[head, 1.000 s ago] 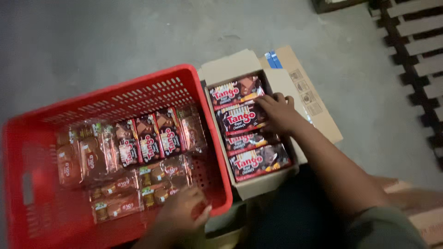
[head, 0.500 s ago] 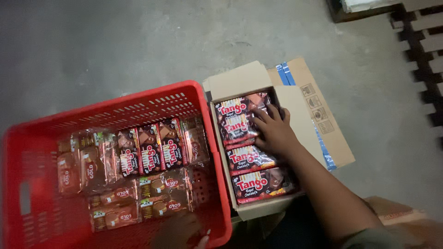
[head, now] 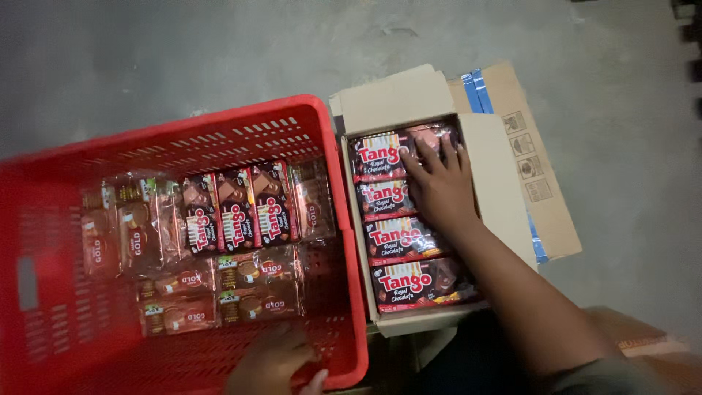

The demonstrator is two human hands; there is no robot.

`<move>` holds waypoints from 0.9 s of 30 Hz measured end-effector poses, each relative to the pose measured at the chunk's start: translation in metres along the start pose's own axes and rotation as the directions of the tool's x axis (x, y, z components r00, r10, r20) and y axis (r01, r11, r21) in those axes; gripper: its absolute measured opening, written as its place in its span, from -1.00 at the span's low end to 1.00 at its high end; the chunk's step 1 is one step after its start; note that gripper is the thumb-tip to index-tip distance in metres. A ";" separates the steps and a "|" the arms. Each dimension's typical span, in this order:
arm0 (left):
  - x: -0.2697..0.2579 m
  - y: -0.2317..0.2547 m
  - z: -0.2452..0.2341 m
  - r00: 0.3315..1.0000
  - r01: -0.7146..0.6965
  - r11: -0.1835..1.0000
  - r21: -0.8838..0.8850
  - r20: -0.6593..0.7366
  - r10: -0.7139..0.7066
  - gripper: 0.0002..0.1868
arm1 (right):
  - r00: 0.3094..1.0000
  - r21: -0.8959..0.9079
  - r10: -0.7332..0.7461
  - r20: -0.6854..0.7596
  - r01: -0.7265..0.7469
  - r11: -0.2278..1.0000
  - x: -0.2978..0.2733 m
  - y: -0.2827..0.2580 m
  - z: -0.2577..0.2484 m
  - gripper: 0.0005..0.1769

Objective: The person is transferring snack boxes from a red plastic crate into a cardboard box and arranging them.

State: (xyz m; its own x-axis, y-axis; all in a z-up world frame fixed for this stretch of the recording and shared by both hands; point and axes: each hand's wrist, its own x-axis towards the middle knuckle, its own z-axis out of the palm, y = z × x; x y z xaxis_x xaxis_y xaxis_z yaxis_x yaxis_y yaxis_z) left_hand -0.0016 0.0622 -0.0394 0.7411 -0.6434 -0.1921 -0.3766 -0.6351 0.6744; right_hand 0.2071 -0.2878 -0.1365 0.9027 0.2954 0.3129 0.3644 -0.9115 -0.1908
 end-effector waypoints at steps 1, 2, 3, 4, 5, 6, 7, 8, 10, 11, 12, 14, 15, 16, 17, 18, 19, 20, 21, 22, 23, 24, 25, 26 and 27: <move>0.000 -0.001 0.001 1.000 0.003 1.000 -0.001 0.000 -0.003 -0.73 | 1.000 0.002 -0.002 0.002 0.002 1.000 0.003 0.001 0.000 -0.41; -0.001 -0.001 0.002 0.999 -0.015 0.999 0.031 -0.034 0.016 -0.70 | 0.999 0.020 0.005 0.035 -0.006 1.000 0.006 0.002 0.000 -0.35; -0.002 -0.002 0.004 0.997 -0.033 0.997 0.064 -0.067 0.037 -0.66 | 0.998 0.038 0.012 0.068 -0.014 0.999 0.008 0.002 0.000 -0.29; -0.002 -0.003 0.006 0.997 -0.031 0.998 0.061 -0.069 0.035 -0.66 | 0.997 0.037 0.008 0.071 -0.011 0.999 0.008 0.002 0.001 -0.29; -0.002 -0.004 0.009 0.998 -0.023 0.997 0.068 -0.055 0.027 -0.67 | 0.991 0.047 0.033 0.128 -0.039 0.998 0.009 0.001 0.002 -0.32; -0.004 -0.005 0.009 0.999 -0.016 0.997 0.076 -0.039 0.019 -0.67 | 0.981 0.057 0.058 0.184 -0.069 0.996 0.011 -0.001 0.003 -0.32; -0.003 -0.004 0.008 0.999 -0.013 0.997 0.075 -0.039 0.016 -0.67 | 0.981 0.058 0.056 0.186 -0.068 0.996 0.012 -0.001 0.002 -0.32; -0.002 -0.003 0.007 1.000 -0.007 0.998 0.066 -0.029 0.009 -0.66 | 0.981 0.058 0.044 0.189 -0.056 0.997 0.013 -0.002 0.002 -0.30; 0.003 0.002 0.000 1.000 -0.001 0.998 0.059 -0.022 0.002 -0.66 | 0.982 0.057 0.029 0.188 -0.041 0.998 0.016 -0.002 0.003 -0.27; 0.007 0.006 -0.005 0.998 -0.029 0.999 0.043 -0.054 0.031 -0.67 | 0.974 0.016 0.037 0.222 -0.042 0.999 0.017 0.000 0.006 -0.23; 0.008 0.012 -0.009 0.995 -0.053 0.998 0.022 -0.081 0.054 -0.66 | 0.964 -0.022 0.047 0.263 -0.042 0.999 0.015 0.000 0.008 -0.19; 0.007 0.020 -0.016 0.999 0.029 1.000 0.011 -0.019 -0.029 -0.66 | 0.955 -0.001 0.051 0.291 -0.053 0.999 0.016 0.000 0.005 -0.16; 0.007 0.024 -0.020 0.993 0.107 0.994 0.007 0.043 -0.107 -0.65 | 0.947 0.017 0.056 0.315 -0.064 0.998 0.017 -0.001 0.003 -0.13; 0.007 0.022 -0.019 0.993 0.108 0.994 0.009 0.039 -0.108 -0.65 | 0.948 0.018 0.052 0.313 -0.060 0.998 0.016 0.000 0.005 -0.13; 0.007 0.020 -0.018 0.999 0.044 0.998 0.045 0.013 -0.045 -0.66 | 0.957 0.012 0.040 0.288 -0.046 0.999 0.015 0.001 0.006 -0.12; 0.008 0.018 -0.017 1.000 -0.021 0.996 0.085 -0.012 0.022 -0.67 | 0.965 0.005 0.028 0.259 -0.030 1.000 0.015 0.002 0.007 -0.10; 0.010 0.016 -0.015 1.000 -0.022 0.996 0.089 -0.019 0.024 -0.67 | 0.967 0.003 0.024 0.253 -0.025 1.000 0.016 0.003 0.005 -0.10; 0.011 0.015 -0.012 0.999 -0.035 0.992 0.125 -0.032 0.039 -0.72 | 0.960 0.057 0.028 0.279 -0.045 0.997 0.016 0.004 0.003 -0.12; 0.013 0.014 -0.010 0.998 -0.046 0.986 0.161 -0.045 0.054 -0.76 | 0.952 0.110 0.030 0.305 -0.066 0.992 0.017 0.004 0.000 -0.13; 0.012 0.020 -0.016 0.997 -0.050 0.985 0.168 -0.052 0.060 -0.76 | 0.955 0.107 0.028 0.295 -0.062 0.992 0.016 0.005 -0.005 -0.13; 0.012 0.026 -0.022 0.997 -0.011 0.997 0.076 -0.072 0.017 -0.77 | 0.970 0.126 0.039 0.238 -0.071 0.989 0.015 0.005 -0.011 -0.20; 0.010 0.033 -0.027 0.996 0.028 0.999 -0.019 -0.085 -0.030 -0.79 | 0.982 0.148 0.051 0.184 -0.080 0.986 0.013 0.006 -0.016 -0.26; 0.009 0.033 -0.025 0.996 0.026 1.000 -0.015 -0.090 -0.027 -0.79 | 0.983 0.147 0.049 0.178 -0.075 0.986 0.006 0.012 -0.009 -0.26; 0.010 0.032 -0.025 0.993 0.028 1.000 0.003 -0.117 -0.028 -0.76 | 0.996 0.125 0.051 0.067 -0.059 0.990 0.001 0.020 -0.003 -0.35; 0.010 0.031 -0.024 0.989 0.031 0.999 0.021 -0.144 -0.028 -0.72 | 0.998 0.101 0.050 -0.045 -0.045 0.994 -0.004 0.028 0.002 -0.43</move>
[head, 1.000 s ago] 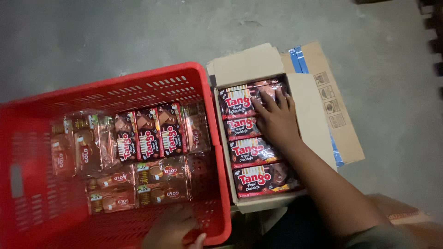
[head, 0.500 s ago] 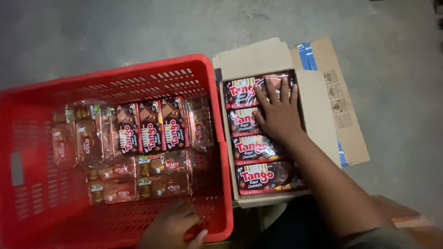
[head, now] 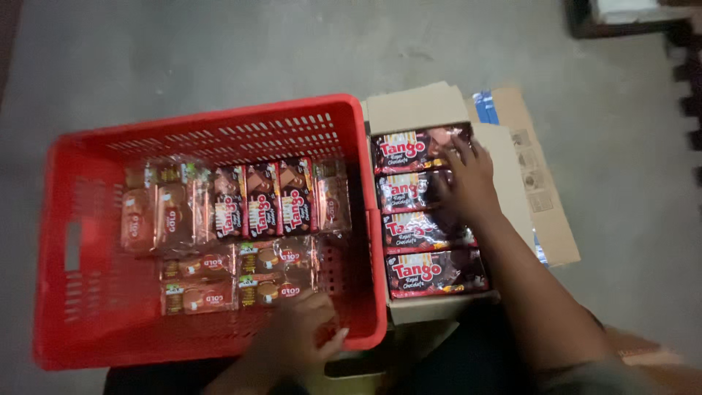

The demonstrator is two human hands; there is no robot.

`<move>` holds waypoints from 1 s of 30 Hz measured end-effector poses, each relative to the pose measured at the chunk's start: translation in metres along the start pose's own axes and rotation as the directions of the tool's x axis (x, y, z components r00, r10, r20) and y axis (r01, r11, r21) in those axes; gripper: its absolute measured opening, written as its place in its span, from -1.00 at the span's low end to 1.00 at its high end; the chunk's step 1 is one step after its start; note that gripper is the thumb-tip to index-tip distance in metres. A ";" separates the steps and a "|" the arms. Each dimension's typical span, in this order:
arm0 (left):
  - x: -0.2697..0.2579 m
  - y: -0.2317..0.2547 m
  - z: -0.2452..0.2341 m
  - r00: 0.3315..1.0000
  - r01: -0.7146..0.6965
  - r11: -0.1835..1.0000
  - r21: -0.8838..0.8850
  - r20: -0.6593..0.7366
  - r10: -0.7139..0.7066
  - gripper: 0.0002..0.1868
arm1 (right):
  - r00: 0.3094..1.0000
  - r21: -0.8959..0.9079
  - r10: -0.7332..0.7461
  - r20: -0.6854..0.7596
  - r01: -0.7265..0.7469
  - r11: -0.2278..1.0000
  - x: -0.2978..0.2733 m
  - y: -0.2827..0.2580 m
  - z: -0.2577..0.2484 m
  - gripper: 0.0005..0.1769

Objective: The person is transferring snack boxes from a red plastic crate into a cardboard box and arranging them.

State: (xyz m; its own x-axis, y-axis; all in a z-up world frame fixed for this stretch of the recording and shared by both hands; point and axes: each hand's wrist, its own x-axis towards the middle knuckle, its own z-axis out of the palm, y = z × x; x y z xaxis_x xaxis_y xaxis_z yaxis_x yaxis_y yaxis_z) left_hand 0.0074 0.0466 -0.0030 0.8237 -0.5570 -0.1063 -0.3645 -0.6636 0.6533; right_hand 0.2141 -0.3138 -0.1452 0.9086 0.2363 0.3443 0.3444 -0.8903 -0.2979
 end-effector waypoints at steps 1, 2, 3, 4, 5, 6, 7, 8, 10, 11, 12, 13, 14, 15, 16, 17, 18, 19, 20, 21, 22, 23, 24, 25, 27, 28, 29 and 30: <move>0.000 0.000 0.000 1.000 -0.006 1.000 0.003 -0.008 0.006 -0.72 | 1.000 -0.005 -0.005 -0.008 0.005 1.000 -0.003 -0.011 -0.015 -0.43; 0.000 -0.001 0.000 0.994 0.099 0.995 -0.024 0.054 -0.097 -0.74 | 0.990 0.104 0.110 0.087 -0.119 0.987 -0.007 -0.023 -0.029 -0.54; 0.000 -0.002 0.001 0.974 0.201 0.979 -0.043 0.118 -0.195 -0.72 | 0.959 0.200 0.210 0.190 -0.247 0.948 -0.010 -0.035 -0.043 -0.60; -0.001 -0.004 0.004 0.976 0.193 0.980 -0.040 0.108 -0.188 -0.72 | 0.962 0.197 0.206 0.179 -0.240 0.951 -0.017 -0.041 -0.045 -0.60; -0.001 -0.006 0.007 0.969 0.221 0.974 -0.051 0.127 -0.213 -0.71 | 0.921 0.291 0.259 0.292 -0.344 0.893 -0.024 -0.047 -0.047 -0.60; -0.001 -0.009 0.010 0.960 0.249 0.966 -0.062 0.146 -0.238 -0.69 | 0.866 0.368 0.291 0.407 -0.447 0.815 -0.030 -0.053 -0.049 -0.56; 0.000 -0.002 0.004 0.962 0.243 0.968 -0.063 0.140 -0.233 -0.69 | 0.869 0.366 0.290 0.400 -0.442 0.819 -0.029 -0.080 -0.073 -0.56; 0.002 0.004 -0.002 0.935 0.326 0.943 -0.066 0.171 -0.311 -0.72 | 0.792 0.359 0.314 0.523 -0.539 0.762 -0.028 -0.108 -0.097 -0.53; 0.004 0.018 -0.012 0.901 0.403 0.913 -0.070 0.205 -0.382 -0.75 | 0.699 0.332 0.329 0.635 -0.631 0.701 -0.037 -0.150 -0.126 -0.50; 0.006 0.025 -0.018 0.826 0.545 0.823 -0.162 0.273 -0.493 -0.77 | 0.689 0.379 0.296 0.662 -0.648 0.661 -0.042 -0.164 -0.131 -0.44; 0.008 0.032 -0.024 0.733 0.672 0.700 -0.242 0.350 -0.583 -0.79 | 0.679 0.422 0.260 0.687 -0.664 0.617 -0.048 -0.178 -0.135 -0.37; 0.004 0.018 -0.017 0.736 0.669 0.701 -0.245 0.344 -0.582 -0.79 | 0.683 0.424 0.258 0.683 -0.659 0.622 -0.052 -0.187 -0.134 -0.37; 0.001 0.004 -0.009 0.792 0.611 0.693 -0.383 0.281 -0.543 -0.81 | 0.686 0.423 0.240 0.686 -0.645 0.636 -0.055 -0.197 -0.132 -0.43; -0.003 -0.011 -0.002 0.836 0.536 0.671 -0.512 0.209 -0.508 -0.73 | 0.688 0.422 0.220 0.692 -0.632 0.650 -0.059 -0.207 -0.129 -0.47; -0.001 -0.028 0.010 0.836 0.534 0.671 -0.515 0.203 -0.510 -0.73 | 0.690 0.423 0.215 0.691 -0.627 0.654 -0.060 -0.221 -0.137 -0.47; 0.002 -0.046 0.022 0.808 0.563 0.590 -0.579 0.237 -0.539 -0.63 | 0.704 0.470 0.238 0.669 -0.649 0.598 -0.059 -0.236 -0.143 -0.43; 0.006 -0.066 0.034 0.780 0.586 0.502 -0.636 0.273 -0.564 -0.53 | 0.715 0.515 0.263 0.648 -0.666 0.540 -0.059 -0.250 -0.149 -0.38; 0.005 -0.072 0.037 0.776 0.585 0.497 -0.641 0.266 -0.572 -0.53 | 0.717 0.518 0.250 0.651 -0.660 0.544 -0.069 -0.241 -0.130 -0.38; 0.005 -0.079 0.039 0.752 0.613 0.474 -0.632 0.286 -0.593 -0.44 | 0.695 0.477 0.332 0.638 -0.695 0.538 -0.079 -0.233 -0.109 -0.36; 0.002 -0.087 0.043 0.724 0.643 0.444 -0.624 0.307 -0.618 -0.35 | 0.668 0.435 0.407 0.623 -0.729 0.529 -0.090 -0.225 -0.088 -0.34; 0.003 -0.083 0.028 0.717 0.644 0.432 -0.631 0.301 -0.629 -0.35 | 0.669 0.435 0.391 0.632 -0.724 0.536 -0.089 -0.229 -0.091 -0.34; 0.003 -0.080 0.013 0.750 0.651 0.566 -0.506 0.310 -0.585 -0.38 | 0.721 0.480 0.395 0.569 -0.681 0.552 -0.090 -0.232 -0.093 -0.35; 0.004 -0.078 -0.001 0.776 0.631 0.684 -0.367 0.328 -0.539 -0.41 | 0.768 0.522 0.399 0.502 -0.636 0.569 -0.090 -0.235 -0.096 -0.37; 0.006 -0.088 -0.005 0.772 0.635 0.676 -0.373 0.324 -0.547 -0.41 | 0.769 0.521 0.387 0.508 -0.633 0.573 -0.088 -0.240 -0.100 -0.37; 0.013 -0.109 -0.011 0.752 0.640 0.758 -0.129 0.309 -0.582 -0.38 | 0.822 0.548 0.360 0.441 -0.565 0.617 -0.085 -0.249 -0.109 -0.41; 0.019 -0.112 -0.020 0.747 0.647 0.750 -0.136 0.308 -0.589 -0.38 | 0.822 0.546 0.350 0.449 -0.563 0.620 -0.091 -0.237 -0.096 -0.41; 0.026 -0.115 -0.029 0.749 0.638 0.766 -0.084 0.300 -0.591 -0.33 | 0.829 0.556 0.353 0.434 -0.554 0.620 -0.097 -0.225 -0.084 -0.41; 0.034 -0.119 -0.038 0.751 0.626 0.779 -0.030 0.292 -0.592 -0.27 | 0.836 0.565 0.355 0.418 -0.545 0.619 -0.104 -0.213 -0.071 -0.40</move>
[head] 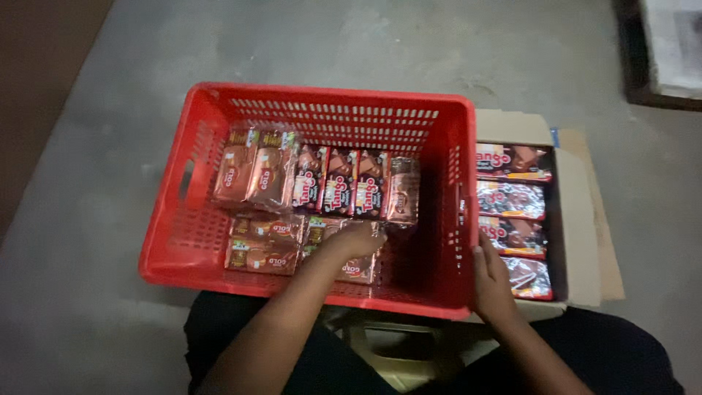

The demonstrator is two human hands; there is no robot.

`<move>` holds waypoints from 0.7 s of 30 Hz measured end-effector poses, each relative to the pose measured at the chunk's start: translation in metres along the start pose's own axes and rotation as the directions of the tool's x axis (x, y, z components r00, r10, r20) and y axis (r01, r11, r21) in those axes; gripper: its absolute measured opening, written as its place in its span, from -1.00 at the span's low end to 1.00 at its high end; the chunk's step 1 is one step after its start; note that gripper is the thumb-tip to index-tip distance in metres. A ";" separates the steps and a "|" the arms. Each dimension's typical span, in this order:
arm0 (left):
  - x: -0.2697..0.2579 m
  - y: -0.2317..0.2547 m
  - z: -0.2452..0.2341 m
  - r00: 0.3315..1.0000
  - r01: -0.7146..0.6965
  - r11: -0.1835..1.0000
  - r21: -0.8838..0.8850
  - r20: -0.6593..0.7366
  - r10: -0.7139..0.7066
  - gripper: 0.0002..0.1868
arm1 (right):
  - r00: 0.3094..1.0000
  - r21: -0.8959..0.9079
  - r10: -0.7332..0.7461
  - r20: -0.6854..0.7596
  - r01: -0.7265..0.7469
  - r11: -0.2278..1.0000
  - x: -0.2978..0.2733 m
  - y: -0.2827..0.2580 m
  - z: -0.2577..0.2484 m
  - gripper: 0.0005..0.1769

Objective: The person is transferring snack boxes from a red plastic crate into a cardboard box and arranging them.

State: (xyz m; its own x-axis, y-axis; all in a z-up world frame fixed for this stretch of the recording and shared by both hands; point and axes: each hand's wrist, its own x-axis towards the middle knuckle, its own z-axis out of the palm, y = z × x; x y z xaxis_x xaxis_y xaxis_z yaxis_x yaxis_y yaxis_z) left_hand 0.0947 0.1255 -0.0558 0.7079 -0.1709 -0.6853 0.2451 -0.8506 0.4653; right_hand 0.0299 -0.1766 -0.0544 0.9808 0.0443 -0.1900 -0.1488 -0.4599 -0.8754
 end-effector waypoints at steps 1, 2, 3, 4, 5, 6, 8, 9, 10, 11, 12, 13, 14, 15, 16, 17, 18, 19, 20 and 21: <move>0.013 0.002 0.003 1.000 0.009 1.000 -0.008 0.003 -0.009 -0.27 | 1.000 -0.002 0.003 0.012 -0.003 1.000 -0.002 0.003 0.002 -0.40; 0.026 0.003 0.006 0.999 0.044 0.998 -0.042 -0.009 -0.044 -0.34 | 0.998 -0.026 0.047 -0.030 -0.048 0.999 -0.003 0.006 0.003 -0.39; 0.042 0.007 0.003 0.997 0.074 0.995 -0.072 -0.029 -0.076 -0.41 | 0.994 -0.047 0.080 -0.077 -0.083 0.995 0.001 0.006 0.005 -0.37; 0.047 0.014 -0.003 0.996 0.078 0.994 -0.078 -0.037 -0.082 -0.41 | 0.995 -0.047 0.072 -0.070 -0.076 0.996 0.002 0.008 0.005 -0.37; 0.053 0.020 -0.009 0.982 0.181 0.977 -0.109 -0.041 -0.186 -0.37 | 0.997 -0.028 0.031 -0.076 -0.033 0.999 0.002 0.009 0.006 -0.40; 0.059 0.028 -0.015 0.957 0.280 0.950 -0.141 -0.042 -0.288 -0.29 | 0.997 -0.007 -0.010 -0.083 0.010 1.000 0.002 0.011 0.006 -0.43; 0.062 0.032 -0.016 0.952 0.276 0.931 -0.237 -0.066 -0.299 -0.35 | 0.996 -0.018 0.016 -0.086 -0.017 1.000 -0.004 -0.005 0.006 -0.43; 0.065 0.036 -0.019 0.948 0.262 0.910 -0.321 -0.093 -0.305 -0.42 | 0.994 -0.023 0.041 -0.100 -0.044 0.999 -0.005 -0.012 0.006 -0.43; 0.070 0.040 -0.021 0.948 0.257 0.911 -0.322 -0.097 -0.302 -0.42 | 0.994 -0.023 0.037 -0.103 -0.039 0.999 -0.001 -0.008 0.008 -0.43; 0.072 0.042 -0.019 0.936 0.296 0.918 -0.266 -0.110 -0.333 -0.39 | 0.992 0.024 0.066 -0.107 -0.064 0.998 -0.003 -0.004 0.009 -0.46; 0.075 0.045 -0.017 0.923 0.333 0.919 -0.209 -0.124 -0.363 -0.36 | 0.989 0.071 0.095 -0.110 -0.088 0.994 -0.005 0.001 0.010 -0.49; 0.071 0.048 -0.019 0.923 0.336 0.918 -0.211 -0.122 -0.366 -0.36 | 0.990 0.070 0.096 -0.107 -0.089 0.994 -0.004 -0.003 0.012 -0.49; 0.067 0.052 -0.021 0.927 0.354 0.911 -0.211 -0.051 -0.372 -0.23 | 0.957 0.105 0.246 -0.155 -0.232 0.967 -0.004 -0.008 0.013 -0.46; 0.063 0.056 -0.022 0.926 0.373 0.904 -0.209 0.023 -0.377 -0.08 | 0.898 0.147 0.394 -0.196 -0.370 0.917 -0.006 -0.012 0.014 -0.41; 0.087 0.040 0.002 0.925 0.377 0.902 -0.209 0.029 -0.379 -0.08 | 0.897 0.144 0.398 -0.193 -0.375 0.916 -0.008 -0.016 0.017 -0.41; 0.112 0.025 0.027 0.936 0.300 0.941 -0.155 -0.141 -0.321 0.01 | 0.876 0.161 0.409 -0.257 -0.379 0.911 -0.009 -0.019 0.020 -0.44; 0.135 0.010 0.053 0.921 0.229 0.969 -0.088 -0.303 -0.245 0.09 | 0.850 0.177 0.419 -0.319 -0.381 0.907 -0.012 -0.023 0.023 -0.46; 0.144 0.004 0.065 0.921 0.230 0.969 -0.093 -0.301 -0.248 0.09 | 0.851 0.172 0.418 -0.318 -0.382 0.908 -0.010 0.000 0.021 -0.46; 0.153 -0.002 0.078 0.916 0.216 0.971 0.100 -0.364 -0.166 0.18 | 0.894 0.150 0.336 -0.297 -0.304 0.941 -0.009 0.022 0.018 -0.44; 0.161 -0.008 0.090 0.909 0.207 0.934 0.291 -0.410 -0.073 0.26 | 0.928 0.132 0.251 -0.274 -0.223 0.966 -0.009 0.044 0.016 -0.42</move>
State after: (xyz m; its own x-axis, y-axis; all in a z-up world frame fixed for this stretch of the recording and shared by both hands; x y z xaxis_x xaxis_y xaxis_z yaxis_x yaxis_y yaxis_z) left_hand 0.1470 0.0599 -0.2200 0.8971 0.1109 -0.4278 0.1823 -0.9747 0.1296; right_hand 0.0128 -0.1828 -0.0983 0.9077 -0.3172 -0.2748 -0.3788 -0.3372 -0.8619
